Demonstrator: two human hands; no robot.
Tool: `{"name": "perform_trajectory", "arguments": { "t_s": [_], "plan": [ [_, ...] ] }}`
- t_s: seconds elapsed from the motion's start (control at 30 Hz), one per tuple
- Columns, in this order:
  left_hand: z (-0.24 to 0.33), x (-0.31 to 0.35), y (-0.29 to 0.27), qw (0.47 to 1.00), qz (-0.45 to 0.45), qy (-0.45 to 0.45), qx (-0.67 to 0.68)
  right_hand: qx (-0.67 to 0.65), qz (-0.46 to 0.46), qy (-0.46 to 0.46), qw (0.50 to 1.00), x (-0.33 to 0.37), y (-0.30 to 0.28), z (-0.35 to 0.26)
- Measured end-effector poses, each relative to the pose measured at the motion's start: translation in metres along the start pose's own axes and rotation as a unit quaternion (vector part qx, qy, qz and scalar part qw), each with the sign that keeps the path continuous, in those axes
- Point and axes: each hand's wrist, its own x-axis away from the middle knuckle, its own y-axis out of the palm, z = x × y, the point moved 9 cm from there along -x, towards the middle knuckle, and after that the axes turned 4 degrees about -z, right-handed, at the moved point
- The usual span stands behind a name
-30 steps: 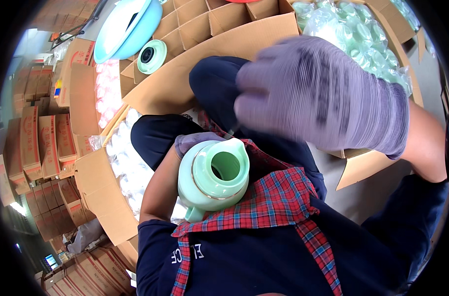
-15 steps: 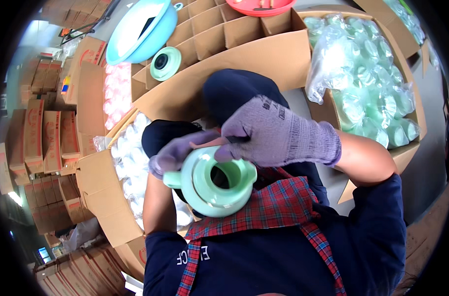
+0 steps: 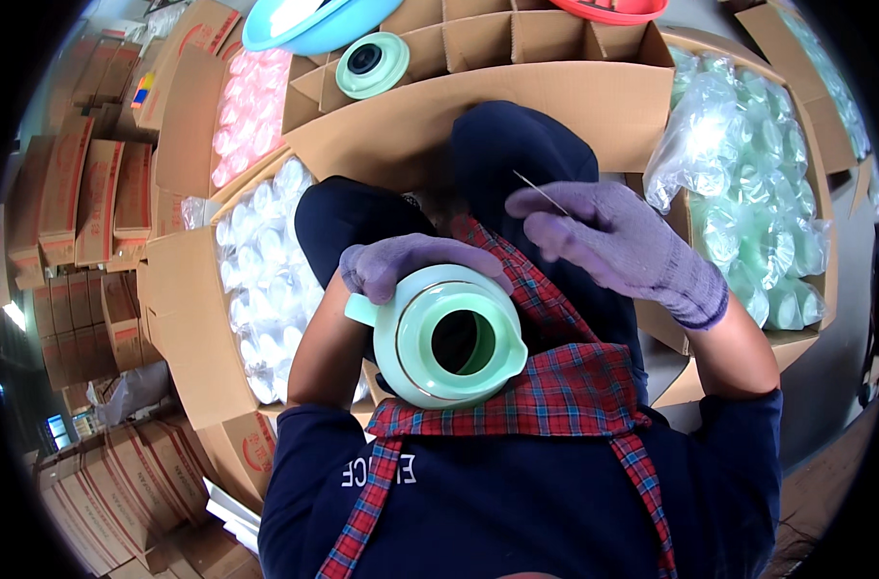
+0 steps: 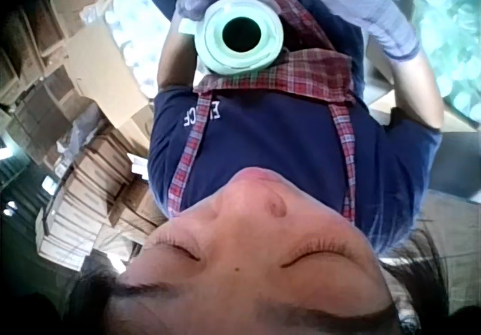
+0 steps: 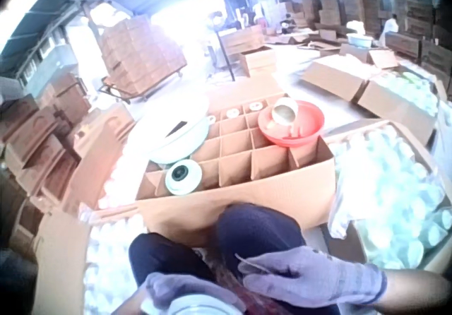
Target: The person assembles thermos flasks by inserting stainless steel inner liners into colored plastic outer shells. They then screw on the lids, place the assembled units into plastic bags, and set them aside in a box.
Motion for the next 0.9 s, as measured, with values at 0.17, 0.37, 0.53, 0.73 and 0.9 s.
{"name": "perform_trajectory", "arguments": {
  "t_s": [0.17,0.37,0.53,0.73,0.9],
  "plan": [
    [0.004,0.007,-0.011,0.996,0.041,0.045,-0.063,0.017,-0.073,-0.093,0.993,0.005,0.049,-0.036],
    [0.059,0.085,-0.029,0.709,0.465,-0.091,-0.522,0.281,0.039,-0.342,0.896,0.041,0.032,-0.107],
    [0.104,0.12,-0.049,0.73,0.566,0.159,-0.348,0.196,-0.212,-0.288,0.913,0.01,0.054,-0.09],
    [0.158,0.073,-0.04,0.793,0.317,0.274,-0.442,0.533,0.349,-0.04,0.77,-0.094,-0.19,-0.042],
    [0.162,0.009,-0.027,0.746,0.272,0.331,-0.511,0.639,0.288,0.152,0.697,-0.167,-0.347,0.01]
  ]
}}
